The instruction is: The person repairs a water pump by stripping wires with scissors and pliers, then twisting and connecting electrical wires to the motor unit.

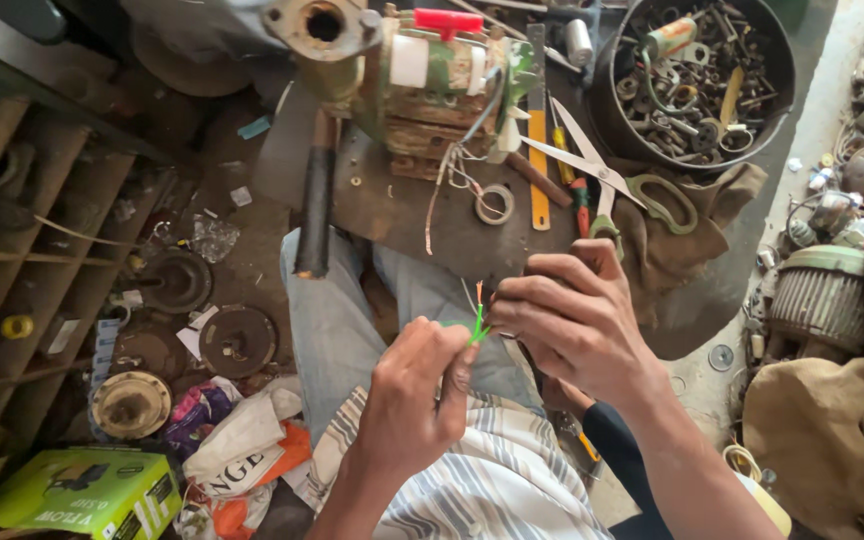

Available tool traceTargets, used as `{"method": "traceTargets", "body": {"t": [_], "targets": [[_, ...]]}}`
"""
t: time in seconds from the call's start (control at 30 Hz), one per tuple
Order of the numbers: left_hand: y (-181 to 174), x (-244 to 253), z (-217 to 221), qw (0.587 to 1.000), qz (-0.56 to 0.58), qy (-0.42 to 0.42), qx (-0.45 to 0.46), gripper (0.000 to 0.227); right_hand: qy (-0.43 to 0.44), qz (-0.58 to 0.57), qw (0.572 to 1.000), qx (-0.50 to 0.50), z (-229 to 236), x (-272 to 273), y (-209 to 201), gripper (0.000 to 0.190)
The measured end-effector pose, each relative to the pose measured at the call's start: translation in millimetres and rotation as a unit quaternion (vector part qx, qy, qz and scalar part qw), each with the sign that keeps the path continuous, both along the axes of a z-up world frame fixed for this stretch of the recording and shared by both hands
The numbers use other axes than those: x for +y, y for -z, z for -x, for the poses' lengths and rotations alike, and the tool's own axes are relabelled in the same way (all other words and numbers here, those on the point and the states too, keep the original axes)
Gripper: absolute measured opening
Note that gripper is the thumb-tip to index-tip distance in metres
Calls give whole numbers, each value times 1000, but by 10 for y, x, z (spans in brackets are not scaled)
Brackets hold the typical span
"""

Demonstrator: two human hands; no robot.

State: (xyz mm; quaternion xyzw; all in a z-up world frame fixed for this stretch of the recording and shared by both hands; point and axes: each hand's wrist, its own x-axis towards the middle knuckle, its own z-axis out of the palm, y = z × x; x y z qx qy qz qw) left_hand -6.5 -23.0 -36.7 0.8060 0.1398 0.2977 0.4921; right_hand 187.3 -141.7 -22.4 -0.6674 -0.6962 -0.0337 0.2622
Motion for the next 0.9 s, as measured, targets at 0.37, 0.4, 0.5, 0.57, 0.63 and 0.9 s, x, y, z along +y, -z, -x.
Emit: {"method": "traceTargets", "body": {"t": [0.37,0.4,0.5,0.57,0.63,0.9], "targets": [[-8,-8,-50,994,96,9,48,5,82,-62,985,138,-310,-264,-186,25],[-10,-8,-92,991,116,22,56,6,11,-40,985,165,-288,-211,-201,35],[-34,-3,-165,982,176,35,68,4,-79,-48,992,86,-307,-41,-165,33],[-58,28,-211,987,143,26,68,5,-86,-45,987,131,-336,16,-128,31],[-95,54,-229,991,114,14,69,6,-96,-37,979,177,-382,44,-113,29],[-226,313,-392,996,55,71,-15,13,-62,10,963,262,-586,339,-563,32]]}}
